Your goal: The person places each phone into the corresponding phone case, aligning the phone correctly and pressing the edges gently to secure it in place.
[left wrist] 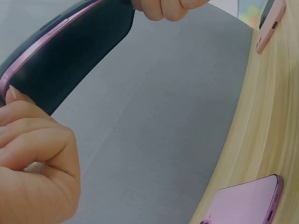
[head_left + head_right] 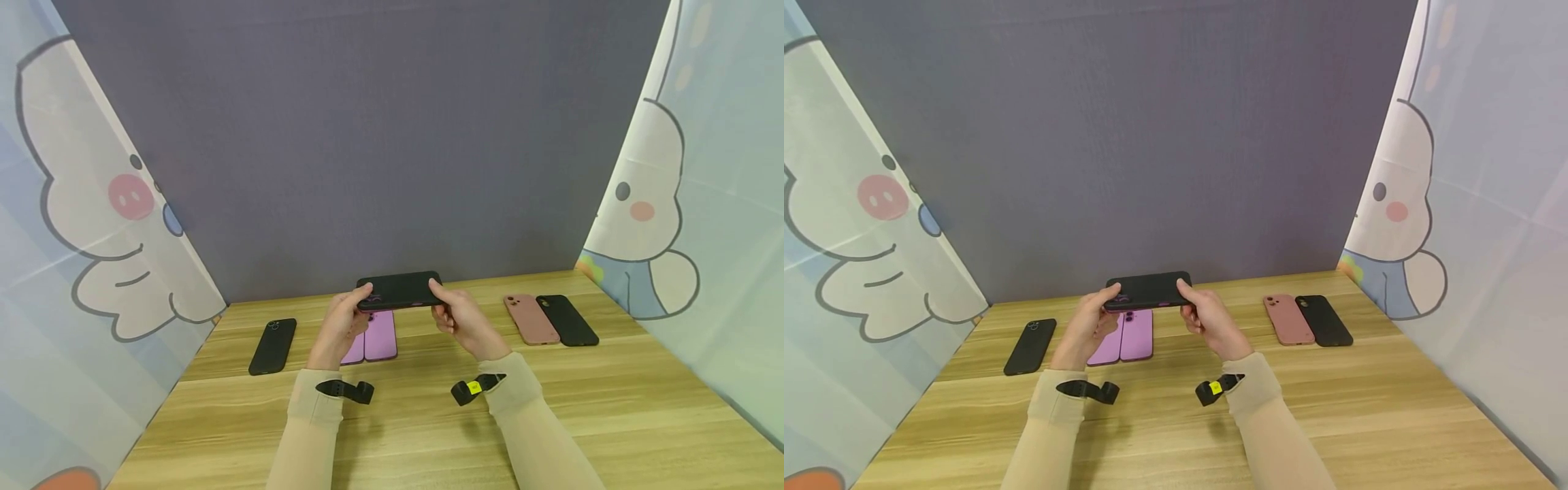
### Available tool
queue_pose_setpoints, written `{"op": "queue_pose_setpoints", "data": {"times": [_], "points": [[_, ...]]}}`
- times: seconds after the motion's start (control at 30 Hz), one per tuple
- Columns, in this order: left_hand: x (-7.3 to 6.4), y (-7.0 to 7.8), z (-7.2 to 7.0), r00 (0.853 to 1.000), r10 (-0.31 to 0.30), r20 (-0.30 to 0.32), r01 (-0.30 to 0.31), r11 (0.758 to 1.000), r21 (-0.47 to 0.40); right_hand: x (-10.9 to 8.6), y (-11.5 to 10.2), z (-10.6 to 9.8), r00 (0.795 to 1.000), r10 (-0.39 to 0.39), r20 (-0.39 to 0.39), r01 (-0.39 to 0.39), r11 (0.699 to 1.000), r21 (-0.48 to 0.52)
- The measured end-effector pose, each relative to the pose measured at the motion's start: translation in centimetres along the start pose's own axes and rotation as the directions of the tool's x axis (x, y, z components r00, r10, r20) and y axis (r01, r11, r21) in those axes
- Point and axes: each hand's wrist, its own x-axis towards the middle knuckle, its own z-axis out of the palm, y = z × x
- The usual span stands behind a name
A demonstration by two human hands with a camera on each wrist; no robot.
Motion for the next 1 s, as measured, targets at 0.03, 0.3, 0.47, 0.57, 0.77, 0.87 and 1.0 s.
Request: {"op": "queue_pose_setpoints", "data": {"times": [0.03, 0.3, 0.47, 0.57, 0.77, 0.87, 1.0], "points": [[0.0, 0.0, 0.0, 1.0, -0.003, -0.008, 0.003, 1.0, -0.006, 0.0, 0.0, 0.0, 1.0, 0.002, 0.001, -0.002, 1.0, 0.0], [-0.1, 0.3, -0.1, 0.995, -0.094, 0.02, 0.093, 0.995, 0.027, -0.1, -0.2, 0.2, 0.999, 0.013, -0.049, -0.011, 1.0, 0.026], [-0.1, 0.4, -0.1, 0.994, -0.095, 0.063, 0.091, 0.994, 0.051, 0.0, -0.1, 0.2, 0.996, 0.014, -0.086, -0.013, 1.0, 0.014], [0.0, 0.2, 0.1, 0.996, -0.074, 0.057, 0.074, 0.997, 0.008, 0.0, -0.1, 0.2, 0.996, 0.02, -0.088, -0.019, 1.0, 0.013], [0.1, 0.0, 0.6, 0.998, -0.025, 0.051, 0.028, 0.997, -0.07, -0.1, -0.2, 0.4, 0.997, 0.029, -0.071, -0.029, 1.0, 0.002], [0.1, -0.2, 0.8, 0.998, 0.01, 0.056, -0.005, 0.996, -0.084, -0.1, -0.2, 0.4, 0.997, 0.031, -0.068, -0.03, 0.999, 0.019], [0.2, -0.5, 0.9, 0.996, 0.063, 0.071, -0.056, 0.994, -0.096, -0.1, -0.2, 0.4, 0.998, 0.034, -0.046, -0.031, 0.998, 0.063]]}}
